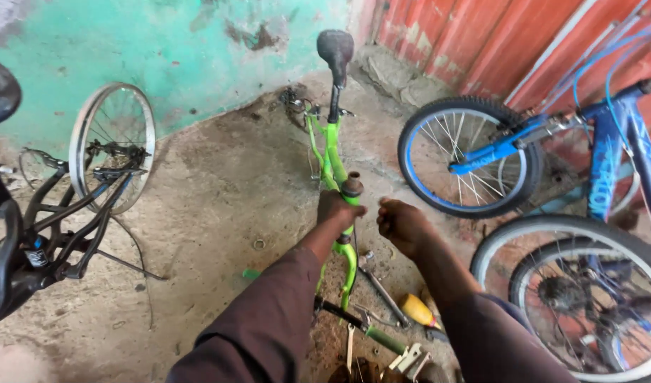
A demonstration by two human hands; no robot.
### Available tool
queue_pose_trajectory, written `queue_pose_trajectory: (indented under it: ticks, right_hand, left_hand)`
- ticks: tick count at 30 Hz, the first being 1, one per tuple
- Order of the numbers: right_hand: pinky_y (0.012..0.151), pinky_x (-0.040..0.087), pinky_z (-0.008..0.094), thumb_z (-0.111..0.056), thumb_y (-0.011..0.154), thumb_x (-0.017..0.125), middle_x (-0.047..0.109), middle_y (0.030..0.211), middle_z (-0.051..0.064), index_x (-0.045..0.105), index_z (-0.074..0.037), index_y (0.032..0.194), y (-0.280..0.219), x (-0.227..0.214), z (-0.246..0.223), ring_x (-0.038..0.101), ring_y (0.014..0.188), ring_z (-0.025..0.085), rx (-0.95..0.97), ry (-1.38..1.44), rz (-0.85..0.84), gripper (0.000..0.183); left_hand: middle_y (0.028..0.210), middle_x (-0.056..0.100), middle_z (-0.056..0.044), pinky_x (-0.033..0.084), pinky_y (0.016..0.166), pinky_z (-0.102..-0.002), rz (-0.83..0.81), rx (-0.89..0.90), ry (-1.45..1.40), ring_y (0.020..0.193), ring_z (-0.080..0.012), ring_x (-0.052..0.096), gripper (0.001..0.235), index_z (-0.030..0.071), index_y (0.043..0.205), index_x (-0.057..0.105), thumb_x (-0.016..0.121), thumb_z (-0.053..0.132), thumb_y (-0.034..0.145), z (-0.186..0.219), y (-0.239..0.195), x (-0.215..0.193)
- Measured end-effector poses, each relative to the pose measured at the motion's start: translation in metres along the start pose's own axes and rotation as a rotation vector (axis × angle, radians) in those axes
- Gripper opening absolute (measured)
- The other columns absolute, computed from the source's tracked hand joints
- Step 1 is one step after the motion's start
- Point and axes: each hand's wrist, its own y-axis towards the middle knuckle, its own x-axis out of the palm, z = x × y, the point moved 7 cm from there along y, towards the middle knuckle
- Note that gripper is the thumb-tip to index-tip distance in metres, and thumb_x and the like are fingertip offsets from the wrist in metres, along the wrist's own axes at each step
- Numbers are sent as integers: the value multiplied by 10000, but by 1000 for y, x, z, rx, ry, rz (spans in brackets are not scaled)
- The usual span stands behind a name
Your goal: The person uses a hammer to strike the top of a bicycle fork to loosen it from the frame. After removing the fork, they use a rag to wipe the inside of the frame's head tube and the fork's steerer tube.
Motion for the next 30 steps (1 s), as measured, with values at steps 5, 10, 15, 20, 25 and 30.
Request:
queue_pose_trajectory:
  ticks: [5, 10, 15, 20, 25, 30]
  right_hand:
    - [639, 576, 346, -411, 763, 962, 683, 1005, 135, 623, -146, 1368, 54, -22, 48, 707, 872, 234, -149, -1183, 90, 742]
    - [840, 610, 428, -464, 751, 879, 783, 931, 59, 718, -123, 1133, 58, 3, 44, 758, 970, 272, -322, -1403, 207, 537]
    - [858, 607, 459, -472, 715, 864, 780, 931, 82, 732, -113, 1040, 60, 8, 46, 752, 989, 311, -341, -1454, 201, 501]
    - [742, 623, 444, -386, 727, 886, 769, 806, 181, 786, -40, 922, 60, -1, 68, 777, 860, 352, -405, -1601, 78, 410]
    - [771, 602, 467, -409, 701, 850, 776, 854, 143, 765, -60, 963, 33, 11, 61, 764, 919, 335, -373, -1391, 80, 445]
    - [827, 608, 484, -447, 680, 870, 786, 941, 130, 756, -89, 1027, 56, 0, 74, 751, 1000, 335, -378, -1357, 106, 511]
  left_hand:
    - [1188, 678, -327, 546, 973, -452, -127, -104, 33, 1174, -426, 679, 1026, -166, 1233, 579, 949, 565, 615, 41, -18, -37]
    - [1221, 616, -254, 612, 912, -441, -57, 213, 3, 1079, -422, 701, 824, 1, 1169, 606, 983, 457, 595, 54, 4, -45]
    - [1139, 622, -276, 655, 783, -414, -120, 351, -101, 947, -450, 726, 650, -37, 1081, 708, 983, 350, 636, 47, 5, -55]
    - [1036, 615, -247, 651, 662, -406, -116, 393, -178, 931, -392, 699, 624, -76, 1030, 661, 1007, 176, 576, 51, -32, -71]
    - [1041, 633, -160, 655, 636, -378, -82, 418, 5, 846, -378, 733, 459, 33, 1025, 688, 944, 241, 705, 61, -53, -74]
    - [976, 708, -105, 653, 738, -390, -211, 324, -39, 873, -318, 755, 552, 65, 1025, 644, 986, 301, 661, 69, -40, -83]
